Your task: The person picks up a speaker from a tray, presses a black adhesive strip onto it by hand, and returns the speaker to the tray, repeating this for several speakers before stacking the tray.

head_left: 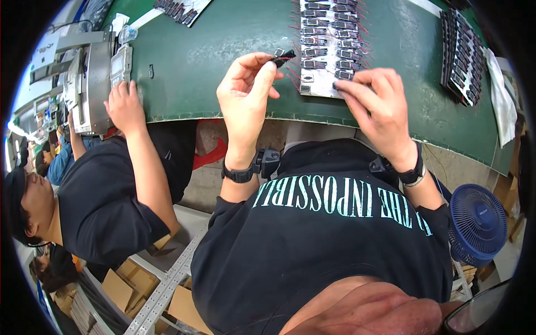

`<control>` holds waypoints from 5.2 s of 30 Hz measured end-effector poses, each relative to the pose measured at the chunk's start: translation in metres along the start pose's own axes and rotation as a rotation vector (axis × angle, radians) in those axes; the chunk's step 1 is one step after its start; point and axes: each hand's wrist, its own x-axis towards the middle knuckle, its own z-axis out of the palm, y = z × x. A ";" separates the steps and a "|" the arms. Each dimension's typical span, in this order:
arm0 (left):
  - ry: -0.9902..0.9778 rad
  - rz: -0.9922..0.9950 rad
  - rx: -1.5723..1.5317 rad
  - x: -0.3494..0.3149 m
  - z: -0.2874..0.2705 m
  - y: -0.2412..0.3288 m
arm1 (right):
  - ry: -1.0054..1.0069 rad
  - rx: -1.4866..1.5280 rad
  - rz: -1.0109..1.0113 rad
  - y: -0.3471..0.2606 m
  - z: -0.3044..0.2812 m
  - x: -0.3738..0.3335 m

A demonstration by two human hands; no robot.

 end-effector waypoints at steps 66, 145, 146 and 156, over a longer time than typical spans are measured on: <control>0.547 0.104 1.812 0.112 -0.205 -0.013 | 0.045 0.721 0.527 0.105 -0.017 0.039; -0.285 0.122 0.244 0.040 0.080 0.004 | -0.085 0.583 0.279 0.067 -0.014 0.042; -0.275 0.124 0.219 0.040 0.080 0.003 | -0.059 0.559 0.251 0.067 -0.013 0.041; -0.320 0.151 0.335 0.039 0.079 0.006 | -0.141 0.977 0.574 0.071 -0.011 0.040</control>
